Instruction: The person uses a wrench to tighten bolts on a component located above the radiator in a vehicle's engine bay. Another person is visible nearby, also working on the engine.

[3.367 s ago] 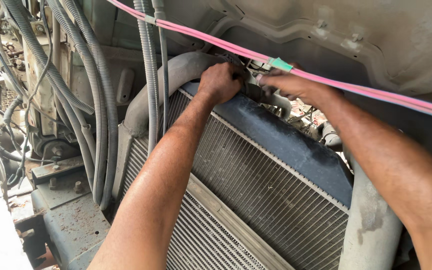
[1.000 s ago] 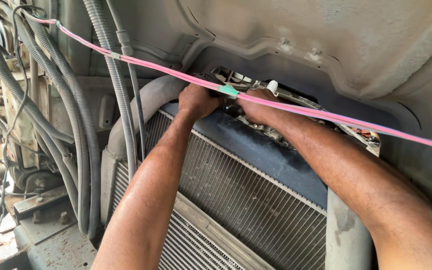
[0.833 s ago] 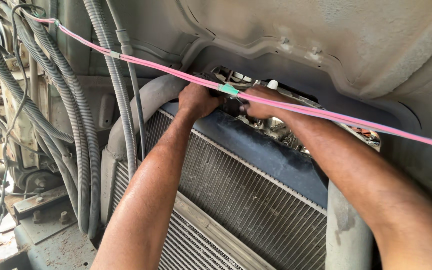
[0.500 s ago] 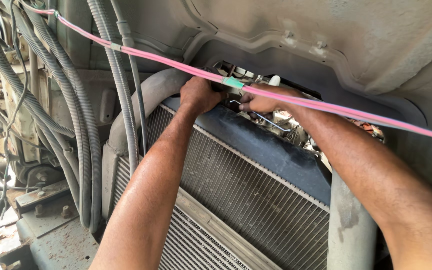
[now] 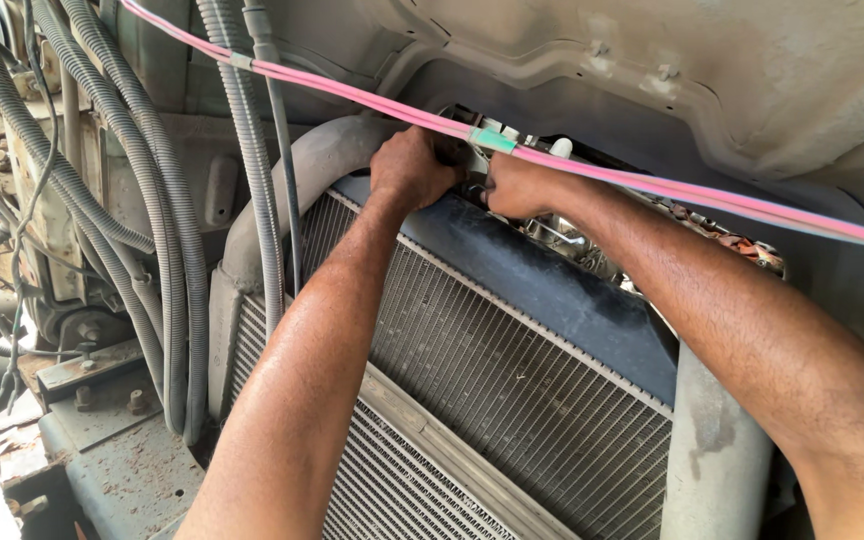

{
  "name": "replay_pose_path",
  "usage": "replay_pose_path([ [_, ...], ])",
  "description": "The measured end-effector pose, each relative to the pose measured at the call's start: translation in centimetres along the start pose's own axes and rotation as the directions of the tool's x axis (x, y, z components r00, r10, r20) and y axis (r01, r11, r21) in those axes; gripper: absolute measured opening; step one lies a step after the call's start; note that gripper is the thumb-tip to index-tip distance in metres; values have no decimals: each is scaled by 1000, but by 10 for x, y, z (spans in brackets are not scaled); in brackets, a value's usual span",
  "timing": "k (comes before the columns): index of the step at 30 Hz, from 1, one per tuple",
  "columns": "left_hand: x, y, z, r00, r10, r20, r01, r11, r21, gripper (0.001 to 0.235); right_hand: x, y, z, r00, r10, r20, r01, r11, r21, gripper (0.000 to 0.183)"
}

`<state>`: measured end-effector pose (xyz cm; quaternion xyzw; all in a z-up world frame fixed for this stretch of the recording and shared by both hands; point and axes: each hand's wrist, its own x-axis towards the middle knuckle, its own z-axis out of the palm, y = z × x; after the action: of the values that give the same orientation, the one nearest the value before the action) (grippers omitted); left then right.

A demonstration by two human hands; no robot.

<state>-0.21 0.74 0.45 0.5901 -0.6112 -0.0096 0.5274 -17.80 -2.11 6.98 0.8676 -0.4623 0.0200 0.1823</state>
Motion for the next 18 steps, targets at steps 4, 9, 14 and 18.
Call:
replay_pose_path([
  [4, -1, 2, -2, 1000, -9, 17, 9, 1000, 6, 47, 1, -10, -2, 998, -59, -27, 55, 990, -132, 31],
  [9, -5, 5, -6, 1000, -13, 5, 13, 1000, 6, 46, 4, -2, -6, 993, 39, 115, -46, 997, 64, 27],
  [14, -10, 10, -11, 1000, -8, 24, 8, 1000, -13, 43, 6, 10, -5, 974, 82, 212, -166, 892, 420, 26],
  [18, -12, 11, -13, 1000, -7, 29, 7, 1000, -16, 41, 10, 13, -1, 979, 82, 185, -153, 898, 414, 19],
])
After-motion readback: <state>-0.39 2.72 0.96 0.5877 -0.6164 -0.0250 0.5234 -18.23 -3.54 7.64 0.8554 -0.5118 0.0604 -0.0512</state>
